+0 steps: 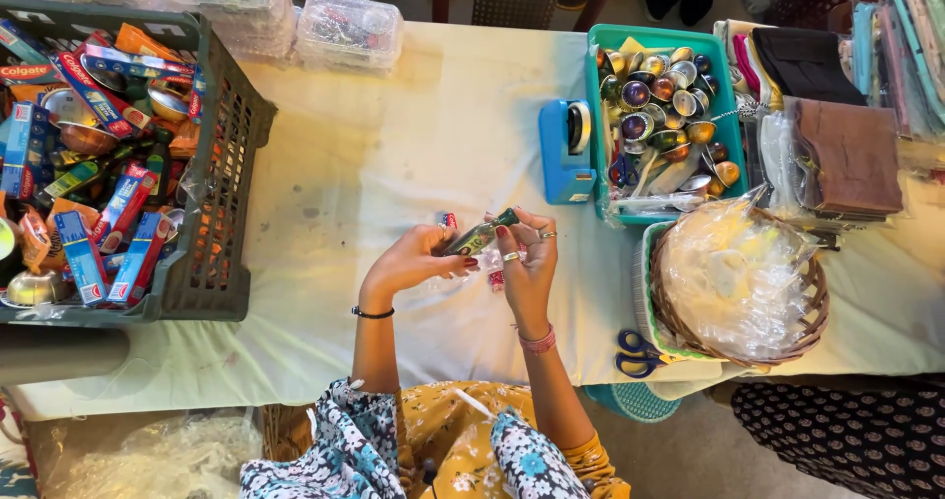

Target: The person sits at a table and packs small items into a clear plastic bag. They pick up a tube of toothpaste, a small metal cup, and several red sachets from a crate and the table surface, placing them into the bag one by one.

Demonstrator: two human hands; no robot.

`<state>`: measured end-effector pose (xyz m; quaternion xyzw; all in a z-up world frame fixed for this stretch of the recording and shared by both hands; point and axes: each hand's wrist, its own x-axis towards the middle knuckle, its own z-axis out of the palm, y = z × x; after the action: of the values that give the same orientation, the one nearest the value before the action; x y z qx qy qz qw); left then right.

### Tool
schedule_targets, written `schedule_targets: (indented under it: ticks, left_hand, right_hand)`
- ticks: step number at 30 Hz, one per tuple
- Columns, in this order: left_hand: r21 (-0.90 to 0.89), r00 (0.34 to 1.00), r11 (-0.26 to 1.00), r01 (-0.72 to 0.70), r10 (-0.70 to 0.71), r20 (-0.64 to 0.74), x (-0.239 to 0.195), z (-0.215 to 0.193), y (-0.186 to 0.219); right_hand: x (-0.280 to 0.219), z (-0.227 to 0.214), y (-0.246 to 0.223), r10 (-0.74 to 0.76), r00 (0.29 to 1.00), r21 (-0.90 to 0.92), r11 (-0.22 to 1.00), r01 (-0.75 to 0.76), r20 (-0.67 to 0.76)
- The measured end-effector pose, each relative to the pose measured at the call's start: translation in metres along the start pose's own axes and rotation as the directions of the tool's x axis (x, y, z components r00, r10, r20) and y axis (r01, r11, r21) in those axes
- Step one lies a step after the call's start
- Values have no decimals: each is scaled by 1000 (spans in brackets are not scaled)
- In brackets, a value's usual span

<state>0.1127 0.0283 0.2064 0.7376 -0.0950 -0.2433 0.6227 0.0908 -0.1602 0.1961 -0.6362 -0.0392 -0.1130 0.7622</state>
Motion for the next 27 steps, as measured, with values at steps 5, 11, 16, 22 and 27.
schedule_targets:
  ticks: [5,11,16,22,27]
  left_hand:
    - [-244,999,969,30,-19,46,2,-2,-7]
    - [-234,998,971,-46,34,-55,11,-5,-41]
    - [-416,999,909,-33,29,-15,10,-9,-46]
    - [-517,990,845,-138,110,-84,7,-14,-34]
    - [-800,993,593,-89,-10,-117,3,-15,-24]
  right_hand:
    - [-5,11,-2,11,1000,-28,1000,-11,2]
    - [-6,19,-21,-166,968,-482,843,239,189]
    - [6,15,-27,-214,919,-564,736,375,333]
    - [9,8,-9,283,942,-424,886,-186,178]
    - [-1,1,18,138,978,234,957,-173,159]
